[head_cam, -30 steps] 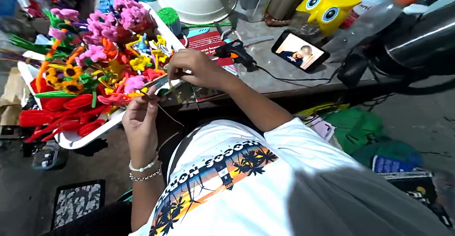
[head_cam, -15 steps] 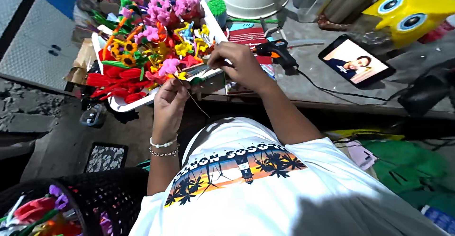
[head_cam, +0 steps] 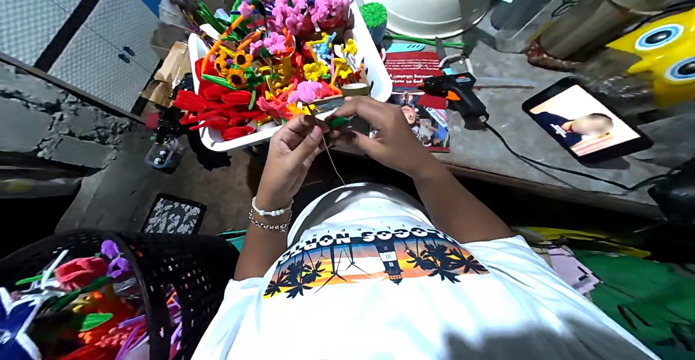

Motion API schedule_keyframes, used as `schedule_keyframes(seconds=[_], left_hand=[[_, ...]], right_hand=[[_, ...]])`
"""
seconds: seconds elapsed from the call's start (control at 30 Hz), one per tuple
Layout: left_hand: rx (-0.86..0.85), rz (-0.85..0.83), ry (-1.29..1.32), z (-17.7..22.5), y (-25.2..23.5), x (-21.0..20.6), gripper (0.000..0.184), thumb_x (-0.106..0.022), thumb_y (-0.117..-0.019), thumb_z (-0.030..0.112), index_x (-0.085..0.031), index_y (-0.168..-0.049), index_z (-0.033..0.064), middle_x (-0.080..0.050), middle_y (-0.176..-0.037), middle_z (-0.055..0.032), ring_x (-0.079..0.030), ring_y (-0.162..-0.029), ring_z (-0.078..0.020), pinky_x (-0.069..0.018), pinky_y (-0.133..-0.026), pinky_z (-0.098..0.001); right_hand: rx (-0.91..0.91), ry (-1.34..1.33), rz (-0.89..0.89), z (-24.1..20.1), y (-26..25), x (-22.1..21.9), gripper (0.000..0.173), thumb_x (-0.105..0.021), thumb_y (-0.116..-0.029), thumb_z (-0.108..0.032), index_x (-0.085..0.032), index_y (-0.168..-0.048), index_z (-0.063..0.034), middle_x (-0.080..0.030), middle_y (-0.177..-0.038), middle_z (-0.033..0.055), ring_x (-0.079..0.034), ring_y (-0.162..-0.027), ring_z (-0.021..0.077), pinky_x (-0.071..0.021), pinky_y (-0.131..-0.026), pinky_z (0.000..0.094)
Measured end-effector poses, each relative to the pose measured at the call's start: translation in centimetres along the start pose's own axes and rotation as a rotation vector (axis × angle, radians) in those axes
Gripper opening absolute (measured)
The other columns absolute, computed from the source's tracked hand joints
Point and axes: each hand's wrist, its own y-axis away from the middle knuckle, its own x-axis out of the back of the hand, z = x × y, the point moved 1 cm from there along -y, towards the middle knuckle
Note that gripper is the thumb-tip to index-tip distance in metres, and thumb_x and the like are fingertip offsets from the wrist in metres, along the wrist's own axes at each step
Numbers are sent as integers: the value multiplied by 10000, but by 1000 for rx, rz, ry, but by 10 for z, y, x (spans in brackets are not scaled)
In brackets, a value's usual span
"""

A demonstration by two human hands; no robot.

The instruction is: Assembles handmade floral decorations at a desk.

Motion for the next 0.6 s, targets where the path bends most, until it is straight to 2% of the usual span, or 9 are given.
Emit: schedule_keyframes(seconds=[0.07,0.13,0.2,0.3,0.37,0.43,0.5,0.6], left_hand=[[-3,-12,-9,0,1,-1,98,-646,-1009,165,-677,-1099,142,-702,-1026,25,-685,-932,-77,-586,-878,-277],[0,-14,-22,1,1,0,89,-642,-1011,162,-671,-1092,139,-700,-1027,21,-689,-932,-81,-589,-875,-278],[2,-2,-24,2,1,1,96,-634,-1017,162,-671,-1099,128,-706,-1030,7,-699,-936,-96,-595,-881,-292],[-20,34,-67,1,0,2,105,-613,-1025,144,-660,-1116,118,-712,-1046,-15,-711,-937,-116,-606,-855,-293],[-64,67,-159,-1,1,1,117,-602,-1025,107,-649,-1132,117,-712,-1065,-13,-718,-951,-120,-611,-857,-291],[-133,71,-285,-4,1,2,139,-612,-1021,97,-636,-1156,116,-706,-1093,-9,-710,-971,-115,-604,-863,-281],[-186,67,-351,-5,1,1,149,-625,-1015,95,-636,-1162,117,-698,-1094,-3,-700,-938,-96,-603,-825,-258],[-208,52,-374,-7,0,-1,150,-641,-1009,105,-638,-1159,115,-686,-1089,0,-694,-915,-87,-605,-804,-248]], right_hand=[[4,-60,36,3,2,0,196,-754,-904,-118,-717,-1049,8,-708,-1047,99,-680,-1035,162,-558,-957,310],[41,-100,71,6,4,2,185,-791,-872,-133,-735,-976,10,-733,-971,88,-694,-1032,172,-536,-1010,344],[78,-95,82,7,5,5,157,-787,-867,-97,-742,-964,17,-751,-944,86,-709,-1033,191,-498,-1081,401],[108,-31,80,9,6,8,88,-739,-883,-7,-757,-965,19,-764,-952,94,-721,-1022,216,-490,-1092,423],[86,-31,84,10,8,7,95,-707,-903,7,-763,-979,16,-760,-964,99,-715,-1007,204,-521,-1042,386],[22,-78,103,9,8,6,97,-703,-923,-8,-759,-996,22,-740,-972,97,-706,-951,144,-576,-925,301],[-45,-132,129,10,8,2,100,-715,-929,-43,-747,-994,26,-727,-959,84,-696,-894,84,-587,-836,238],[-142,-270,177,15,10,-6,112,-733,-925,-75,-738,-991,16,-727,-973,48,-690,-915,51,-586,-861,233]])
